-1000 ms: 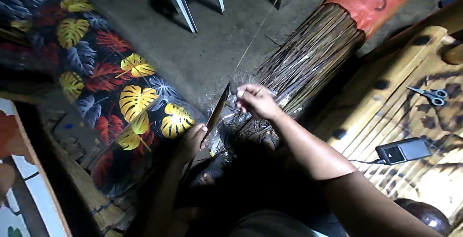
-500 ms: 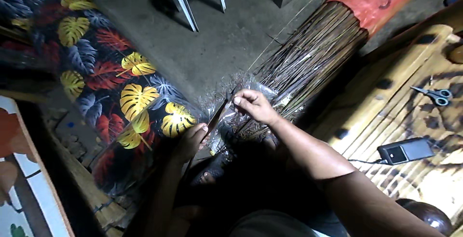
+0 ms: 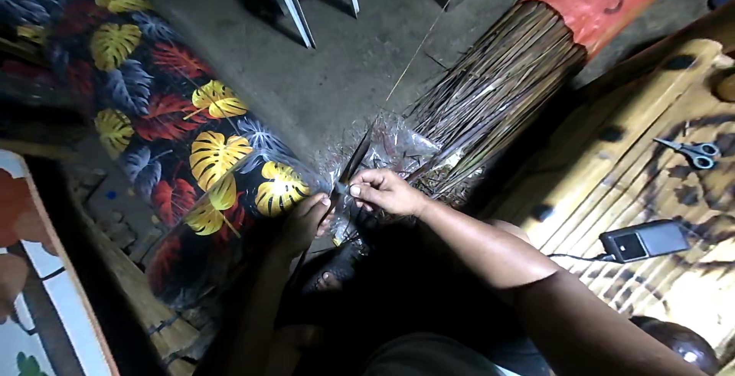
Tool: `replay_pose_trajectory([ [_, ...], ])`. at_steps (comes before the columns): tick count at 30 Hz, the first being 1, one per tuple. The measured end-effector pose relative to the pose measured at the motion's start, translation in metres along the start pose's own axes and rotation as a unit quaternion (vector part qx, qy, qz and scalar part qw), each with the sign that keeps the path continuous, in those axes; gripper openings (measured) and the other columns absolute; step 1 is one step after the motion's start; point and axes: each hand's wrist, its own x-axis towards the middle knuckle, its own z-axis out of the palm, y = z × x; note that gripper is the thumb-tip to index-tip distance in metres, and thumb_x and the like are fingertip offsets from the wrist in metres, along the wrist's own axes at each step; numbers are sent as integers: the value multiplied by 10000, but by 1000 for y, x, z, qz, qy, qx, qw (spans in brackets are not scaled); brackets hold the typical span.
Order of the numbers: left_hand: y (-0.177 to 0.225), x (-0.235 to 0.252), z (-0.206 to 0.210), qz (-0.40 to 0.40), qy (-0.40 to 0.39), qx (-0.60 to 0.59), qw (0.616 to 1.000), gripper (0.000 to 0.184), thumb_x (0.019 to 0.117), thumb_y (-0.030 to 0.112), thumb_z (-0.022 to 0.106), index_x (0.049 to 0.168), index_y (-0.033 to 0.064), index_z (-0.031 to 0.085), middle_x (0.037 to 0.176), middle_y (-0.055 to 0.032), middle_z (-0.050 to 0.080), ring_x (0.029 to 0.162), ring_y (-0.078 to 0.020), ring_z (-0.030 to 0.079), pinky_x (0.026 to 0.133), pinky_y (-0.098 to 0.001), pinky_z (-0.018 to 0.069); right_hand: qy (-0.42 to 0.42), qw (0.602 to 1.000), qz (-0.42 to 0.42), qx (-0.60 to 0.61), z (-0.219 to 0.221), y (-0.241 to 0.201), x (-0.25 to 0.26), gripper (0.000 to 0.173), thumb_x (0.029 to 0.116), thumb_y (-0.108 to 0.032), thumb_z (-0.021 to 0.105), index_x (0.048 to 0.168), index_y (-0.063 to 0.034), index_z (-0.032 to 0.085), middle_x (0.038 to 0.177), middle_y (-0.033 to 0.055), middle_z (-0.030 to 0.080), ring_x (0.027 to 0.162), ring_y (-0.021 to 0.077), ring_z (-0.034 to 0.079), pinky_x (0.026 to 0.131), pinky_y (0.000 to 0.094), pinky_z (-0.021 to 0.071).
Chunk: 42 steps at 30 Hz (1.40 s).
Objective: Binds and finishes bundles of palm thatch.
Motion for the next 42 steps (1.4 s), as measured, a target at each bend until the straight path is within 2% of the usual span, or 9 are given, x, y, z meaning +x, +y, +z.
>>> replay_pose_trajectory([
  [5,4,-1,0,-5,-3,2,1000,297,1082,245,323,927,132,550,664,74,464,512,-20,435,479,-161,388,97,994,-38,-22,-20,-10,0,223,1048,-186,538,1029,-7,670,761,59,669,580,113,610,524,265,545],
  [9,1,-3,0,-12,9,13,1000,288,1080,237,337,948,117,563,674,59,484,521,-30,457,487,-172,408,172,983,-62,7,-44,-12,7,199,1058,-141,506,1036,-3,648,809,48,682,633,129,641,583,308,577],
  [13,1,-1,1,7,21,23,999,308,1090,245,342,946,106,576,680,42,510,528,-42,484,497,-180,433,76,997,-10,1,-18,-14,-1,228,1040,-184,535,1019,3,663,732,70,671,560,132,615,512,291,544],
  [16,0,0,1,21,21,20,999,283,1071,200,339,936,118,574,654,42,506,518,-46,481,491,-185,430,-52,998,32,-7,10,0,-3,265,1050,-195,547,1009,35,673,732,49,667,590,87,611,563,257,540],
  [18,0,0,1,26,16,19,999,259,1050,170,337,933,123,563,652,39,506,521,-47,482,495,-186,425,-70,997,36,-11,18,6,-2,271,1062,-202,542,976,21,669,741,25,661,608,54,600,582,224,527],
  [24,10,-2,4,13,16,4,1000,275,1064,194,340,948,115,576,669,58,493,525,-27,467,494,-166,418,-3,999,-23,-38,10,5,-1,222,1037,-161,573,970,22,680,759,40,663,643,74,625,609,245,558],
  [32,8,-4,4,28,-6,-1,1000,278,1072,215,341,944,118,567,669,68,484,519,-21,456,491,-162,409,111,988,-85,-69,-15,-11,-1,176,1018,-140,569,920,-21,655,667,36,607,531,93,567,498,250,515],
  [37,9,-5,2,34,-8,-5,999,275,1066,211,347,914,123,558,661,60,488,518,-25,461,489,-163,411,150,983,-104,-37,-33,-12,4,150,1032,-113,546,970,-26,651,782,13,674,643,90,640,602,282,578],
  [42,5,-5,-1,25,-5,6,1000,274,1072,226,354,924,120,558,673,49,486,523,-34,461,492,-172,411,221,969,-106,15,-50,-14,5,182,1062,-145,494,1025,-58,649,794,7,684,632,106,645,578,289,581],
])
